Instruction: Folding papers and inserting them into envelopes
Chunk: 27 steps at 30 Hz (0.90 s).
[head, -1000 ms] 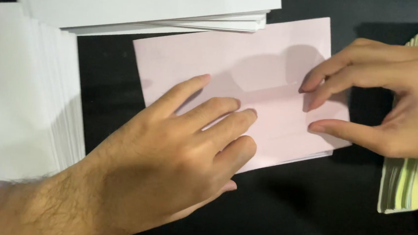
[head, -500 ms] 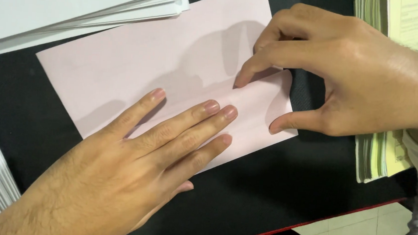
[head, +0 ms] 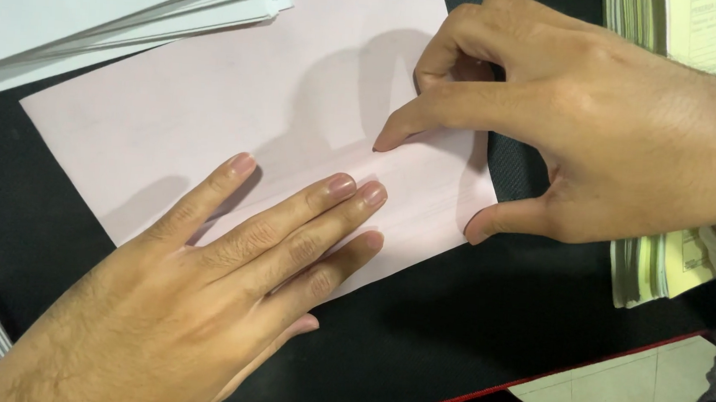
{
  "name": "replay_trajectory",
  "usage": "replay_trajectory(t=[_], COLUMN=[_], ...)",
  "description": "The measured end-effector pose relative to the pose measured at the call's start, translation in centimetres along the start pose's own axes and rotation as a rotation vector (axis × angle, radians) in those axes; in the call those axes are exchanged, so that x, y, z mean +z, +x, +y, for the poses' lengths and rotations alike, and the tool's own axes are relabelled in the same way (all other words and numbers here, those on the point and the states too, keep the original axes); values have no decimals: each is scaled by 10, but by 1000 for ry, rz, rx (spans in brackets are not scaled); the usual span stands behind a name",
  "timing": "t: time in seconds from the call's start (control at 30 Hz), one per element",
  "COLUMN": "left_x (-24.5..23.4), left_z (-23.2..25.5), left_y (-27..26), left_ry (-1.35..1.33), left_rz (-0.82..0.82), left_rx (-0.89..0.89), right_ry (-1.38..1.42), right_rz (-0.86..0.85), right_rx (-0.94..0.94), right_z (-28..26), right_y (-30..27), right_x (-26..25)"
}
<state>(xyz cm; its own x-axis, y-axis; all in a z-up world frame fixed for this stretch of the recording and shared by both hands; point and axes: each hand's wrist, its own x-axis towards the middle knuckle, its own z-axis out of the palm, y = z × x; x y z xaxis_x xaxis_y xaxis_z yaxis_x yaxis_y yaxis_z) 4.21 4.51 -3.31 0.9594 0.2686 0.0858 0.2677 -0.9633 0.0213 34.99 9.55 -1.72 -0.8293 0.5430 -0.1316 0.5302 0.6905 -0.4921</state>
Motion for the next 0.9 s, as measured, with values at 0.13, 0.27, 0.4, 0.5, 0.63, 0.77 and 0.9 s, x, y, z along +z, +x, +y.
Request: replay_trajectory(t=[0.13, 0.27, 0.4, 0.5, 0.63, 0.77, 0.9], left_x=[-1, 0, -1, -1, 0, 1, 20], left_z=[-1, -1, -1, 0, 2, 3, 3], left_y=[-1, 0, 0, -1, -8, -19, -40], left_ry=[-39, -37, -53, -35, -76, -123, -190], left_rz=[-21, 1, -8, -33, -65, 54, 35], left_rx=[11, 15, 9, 9, -38, -100, -172], right_ry=[-9, -6, -26, -27, -51, -83, -163], right_rz=[3, 7, -9, -16, -34, 4, -94], right_rx=[-11, -12, -4, -10, 15, 59, 64], right_z=[0, 0, 1, 1, -2, -13, -2], right_y=[0, 0, -1, -1, 0, 9, 11], right_x=[0, 1, 1, 1, 4, 12, 31])
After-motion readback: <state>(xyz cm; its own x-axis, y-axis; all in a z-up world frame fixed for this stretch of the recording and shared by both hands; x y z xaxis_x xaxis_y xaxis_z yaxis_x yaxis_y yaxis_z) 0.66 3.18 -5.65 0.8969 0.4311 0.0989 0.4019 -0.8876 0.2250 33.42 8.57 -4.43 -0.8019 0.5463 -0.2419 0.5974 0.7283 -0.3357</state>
